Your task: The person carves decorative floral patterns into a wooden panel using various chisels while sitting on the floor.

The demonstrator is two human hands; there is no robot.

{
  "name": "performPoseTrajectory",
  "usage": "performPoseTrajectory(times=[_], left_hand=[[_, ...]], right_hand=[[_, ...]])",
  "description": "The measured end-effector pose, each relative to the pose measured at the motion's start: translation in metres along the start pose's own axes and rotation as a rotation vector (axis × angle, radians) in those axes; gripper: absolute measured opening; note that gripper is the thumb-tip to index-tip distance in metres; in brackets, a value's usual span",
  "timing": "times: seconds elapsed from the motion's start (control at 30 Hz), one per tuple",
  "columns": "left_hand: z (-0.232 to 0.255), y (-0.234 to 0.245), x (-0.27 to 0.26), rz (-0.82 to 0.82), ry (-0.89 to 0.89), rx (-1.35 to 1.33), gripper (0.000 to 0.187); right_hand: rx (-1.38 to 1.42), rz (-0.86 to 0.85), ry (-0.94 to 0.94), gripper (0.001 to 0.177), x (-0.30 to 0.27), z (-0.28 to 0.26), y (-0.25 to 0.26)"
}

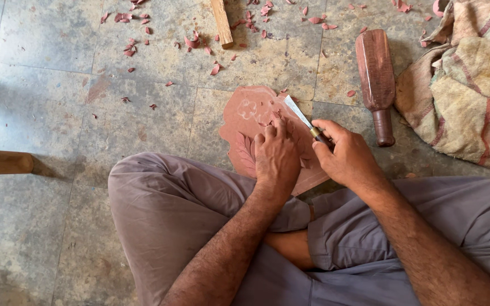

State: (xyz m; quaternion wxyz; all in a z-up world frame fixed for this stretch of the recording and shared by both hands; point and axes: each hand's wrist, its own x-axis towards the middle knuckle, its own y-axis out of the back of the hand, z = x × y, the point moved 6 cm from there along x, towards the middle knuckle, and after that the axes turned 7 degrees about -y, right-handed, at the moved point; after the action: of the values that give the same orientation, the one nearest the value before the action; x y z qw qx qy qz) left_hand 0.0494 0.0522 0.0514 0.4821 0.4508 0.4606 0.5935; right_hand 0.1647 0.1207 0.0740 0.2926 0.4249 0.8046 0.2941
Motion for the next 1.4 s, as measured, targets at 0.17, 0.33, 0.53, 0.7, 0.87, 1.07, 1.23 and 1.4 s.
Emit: performPoseTrajectory(times=[0.17,0.33,0.53,0.7,0.87,1.07,1.23,1.4], left_hand=[[0.005,-0.006,0.001,-0.359,0.014,-0.108,0.070],[0.001,0.001,0.006,-0.189,0.008,-0.002,0.078],[0.002,-0.018,-0.005,-0.135,0.050,-0.231,0.029],[-0.034,-0.075,-0.011,-0.085,0.350,-0.839,0.024],[-0.046,-0.128,-0.004,-0.241,0.700,-1.717,0.026],[-0.042,-0.131,-0.004,-0.219,0.707,-1.811,0.026],[-0.042,-0.131,-0.002,-0.206,0.720,-1.807,0.025],[-0.046,-0.125,-0.004,-0.219,0.715,-1.744,0.024]], right_hand=[[-0.010,-0.004,0.072,0.042,-0.011,-0.001,0.004],[-0.008,-0.061,-0.105,0.045,-0.026,0.004,0.006],[-0.029,-0.066,-0.094,0.046,-0.027,0.003,0.003],[-0.104,-0.010,0.089,0.037,-0.032,-0.012,-0.006],[-0.175,0.044,0.198,0.033,-0.034,-0.024,-0.010],[-0.211,0.071,0.185,0.031,-0.036,-0.026,-0.010],[-0.231,0.082,0.215,0.029,-0.033,-0.030,-0.010],[-0.212,0.048,0.142,0.031,-0.030,-0.027,-0.010]])
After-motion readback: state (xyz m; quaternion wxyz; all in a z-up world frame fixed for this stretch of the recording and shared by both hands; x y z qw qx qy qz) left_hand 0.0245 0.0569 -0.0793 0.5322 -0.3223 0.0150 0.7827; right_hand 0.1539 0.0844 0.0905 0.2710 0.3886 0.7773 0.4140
